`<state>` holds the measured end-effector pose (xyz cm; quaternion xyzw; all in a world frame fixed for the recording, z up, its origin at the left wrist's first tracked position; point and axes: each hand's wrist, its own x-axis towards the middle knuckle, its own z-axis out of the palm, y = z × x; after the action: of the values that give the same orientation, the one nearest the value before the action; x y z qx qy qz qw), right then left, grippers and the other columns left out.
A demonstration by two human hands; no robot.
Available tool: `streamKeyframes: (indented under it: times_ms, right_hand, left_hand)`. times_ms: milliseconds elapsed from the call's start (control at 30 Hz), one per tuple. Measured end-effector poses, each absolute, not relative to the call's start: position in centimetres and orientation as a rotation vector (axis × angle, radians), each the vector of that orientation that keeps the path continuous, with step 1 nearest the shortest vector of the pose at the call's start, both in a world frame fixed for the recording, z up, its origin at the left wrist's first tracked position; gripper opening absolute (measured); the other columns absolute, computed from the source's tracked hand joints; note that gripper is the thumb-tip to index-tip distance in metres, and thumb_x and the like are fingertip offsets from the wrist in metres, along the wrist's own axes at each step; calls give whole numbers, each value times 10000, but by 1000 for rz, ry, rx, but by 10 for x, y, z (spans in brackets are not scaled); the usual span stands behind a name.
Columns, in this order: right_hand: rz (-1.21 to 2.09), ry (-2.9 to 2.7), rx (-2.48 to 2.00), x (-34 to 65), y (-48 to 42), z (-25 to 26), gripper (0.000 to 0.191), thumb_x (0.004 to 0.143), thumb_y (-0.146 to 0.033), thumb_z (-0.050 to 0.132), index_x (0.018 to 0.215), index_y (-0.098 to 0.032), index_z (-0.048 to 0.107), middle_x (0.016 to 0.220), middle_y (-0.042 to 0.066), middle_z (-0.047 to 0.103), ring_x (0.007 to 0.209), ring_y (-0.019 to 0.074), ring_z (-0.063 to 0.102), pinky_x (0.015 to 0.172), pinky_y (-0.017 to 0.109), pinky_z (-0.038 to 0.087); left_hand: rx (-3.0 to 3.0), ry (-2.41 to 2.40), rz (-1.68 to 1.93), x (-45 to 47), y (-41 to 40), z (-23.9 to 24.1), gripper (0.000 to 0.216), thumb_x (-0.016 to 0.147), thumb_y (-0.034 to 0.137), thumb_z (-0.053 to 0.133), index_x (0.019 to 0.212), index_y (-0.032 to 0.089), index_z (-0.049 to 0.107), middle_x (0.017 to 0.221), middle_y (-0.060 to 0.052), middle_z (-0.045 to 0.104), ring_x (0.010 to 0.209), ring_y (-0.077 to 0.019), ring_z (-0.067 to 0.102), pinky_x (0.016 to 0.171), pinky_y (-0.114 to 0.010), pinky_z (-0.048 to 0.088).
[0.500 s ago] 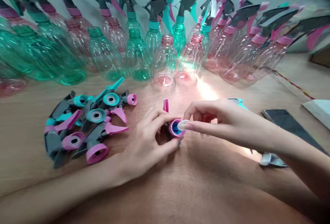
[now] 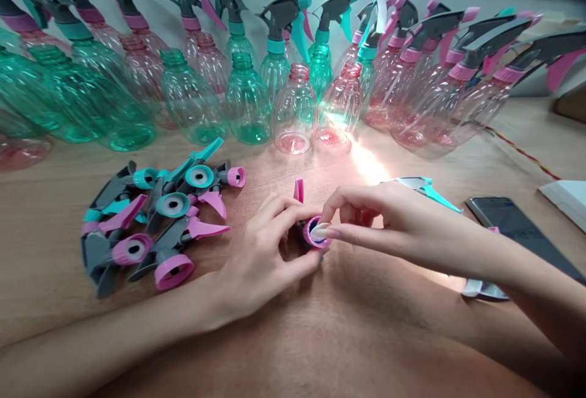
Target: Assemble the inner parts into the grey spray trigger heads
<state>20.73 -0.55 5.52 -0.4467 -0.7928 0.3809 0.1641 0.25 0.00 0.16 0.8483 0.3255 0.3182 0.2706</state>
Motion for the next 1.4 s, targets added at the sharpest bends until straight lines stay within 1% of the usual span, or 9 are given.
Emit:
streamKeyframes:
  times_ms: [200,333,467,567,833,1000,1167,1300,1400]
  right_hand:
    - [912,-2258,-1309,214,-6,62,99,858,-314,585,894,-224,606,647,-78,590,546,53,490,485,170,364]
    - [854,-2311,-1294,213,-8,62,116,871,-324,563,895,-221,610,645,-72,605,546,53,500,486,170,364]
    - [692,-2441,-1256,207,-10,58,45,850,-207,570,854,-223,611,594,-89,566,503,36,473,469,161,318]
    - [597,-2477,-1245,205,-11,56,72,832,-157,574,857,-219,599,578,-97,537,486,28,457,469,155,300]
    - [496,-2520,-1258,208,-13,55,88,844,-237,581,931,-242,587,612,-92,548,514,43,470,482,158,302]
    - [409,-2546,-1266,204,-14,52,117,825,-199,568,933,-214,610,562,-81,517,478,63,444,481,196,288]
    - [367,-2559,-1243,202,-15,52,145,804,-172,560,930,-204,621,578,-66,545,483,72,447,475,206,270]
    - [370,-2571,-1237,203,-17,51,140,809,-170,548,933,-191,610,610,-57,564,502,75,455,491,206,285]
    - [366,-2616,-1227,208,-17,52,81,816,-191,563,882,-202,609,602,-59,567,501,78,452,485,208,276]
  left_hand:
    - [2283,891,849,2,0,2,311,780,124,648,1070,210,572,934,-2,537,854,-139,521,747,-259,422]
    - [2275,889,844,2,0,1,320,776,116,648,1072,210,571,940,1,535,864,-135,525,755,-255,421]
    - [2277,884,846,3,1,1,270,789,150,651,1045,203,581,936,-3,543,874,-142,530,748,-260,420]
    - [2280,892,848,3,0,1,253,800,171,647,1044,202,586,933,-5,550,873,-143,532,748,-264,423]
    - [2284,885,884,1,1,-2,318,792,173,658,1101,209,592,974,-23,559,890,-153,543,746,-273,451]
    - [2271,863,897,0,1,-4,321,792,171,658,1107,209,603,958,-26,563,831,-146,540,699,-270,460]
    - [2281,849,874,0,-1,-2,300,805,197,649,1103,192,612,958,-47,572,861,-171,547,744,-308,479]
    - [2311,836,871,-1,-1,-2,279,806,184,649,1083,174,624,955,-48,572,876,-169,545,781,-311,479]
    - [2333,814,864,0,0,-1,269,817,189,646,1085,186,625,955,-41,573,892,-162,543,790,-296,474]
